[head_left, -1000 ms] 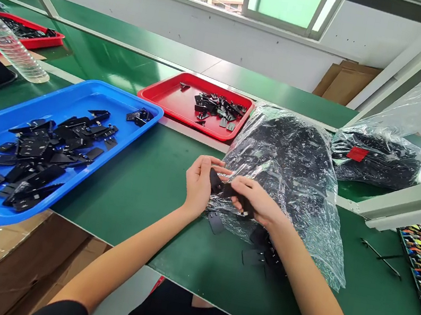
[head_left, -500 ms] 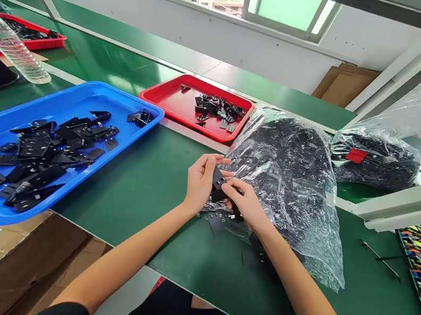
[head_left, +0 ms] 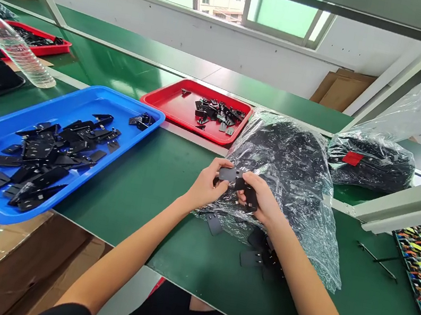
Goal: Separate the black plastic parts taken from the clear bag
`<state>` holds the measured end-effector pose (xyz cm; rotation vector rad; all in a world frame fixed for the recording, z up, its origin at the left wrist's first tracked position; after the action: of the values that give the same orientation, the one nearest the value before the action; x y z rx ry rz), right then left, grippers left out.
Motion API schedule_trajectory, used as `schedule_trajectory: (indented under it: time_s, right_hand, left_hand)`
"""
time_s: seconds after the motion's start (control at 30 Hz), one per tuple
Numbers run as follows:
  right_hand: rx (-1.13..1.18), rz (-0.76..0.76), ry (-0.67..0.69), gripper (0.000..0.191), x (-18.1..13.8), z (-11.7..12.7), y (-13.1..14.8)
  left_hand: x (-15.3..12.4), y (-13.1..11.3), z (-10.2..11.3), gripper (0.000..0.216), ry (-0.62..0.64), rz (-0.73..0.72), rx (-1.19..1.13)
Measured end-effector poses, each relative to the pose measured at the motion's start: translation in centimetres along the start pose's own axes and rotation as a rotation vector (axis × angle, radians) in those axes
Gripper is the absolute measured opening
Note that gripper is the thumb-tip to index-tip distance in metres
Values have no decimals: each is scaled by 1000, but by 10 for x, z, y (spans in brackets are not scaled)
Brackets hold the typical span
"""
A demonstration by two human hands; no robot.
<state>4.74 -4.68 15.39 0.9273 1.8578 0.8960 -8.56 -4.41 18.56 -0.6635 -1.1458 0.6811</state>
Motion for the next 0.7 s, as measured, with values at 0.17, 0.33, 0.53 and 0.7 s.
schedule_trajectory:
  time_s: [0.17,0.33,0.53,0.7]
  right_hand:
    - [21,-15,-2,39,4,7,-1]
    - [3,-48,-12,38,6,6,-7]
    - [-44,-50,-24,36,4,3,-8]
    - [-26,-7,-31,37,2,10,4]
  left_hand:
    - [1,3,-2,42,19,83,-185]
    - [4,12,-1,34,-6,191,-294]
    - [5,18,-3,34,-23,212,-332]
    - [4,14,-1,40,19,173,-244]
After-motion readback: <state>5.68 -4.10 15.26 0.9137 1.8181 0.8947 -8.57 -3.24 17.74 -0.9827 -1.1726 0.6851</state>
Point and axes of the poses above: each hand's wrist, its own x-axis towards the middle knuckle, its own z-axis out of the back of the hand, y = z × x, the point moved 7 cm from there along x, towards the middle knuckle, and after that the axes turned 12 degrees about -z, right-handed, at the moved point
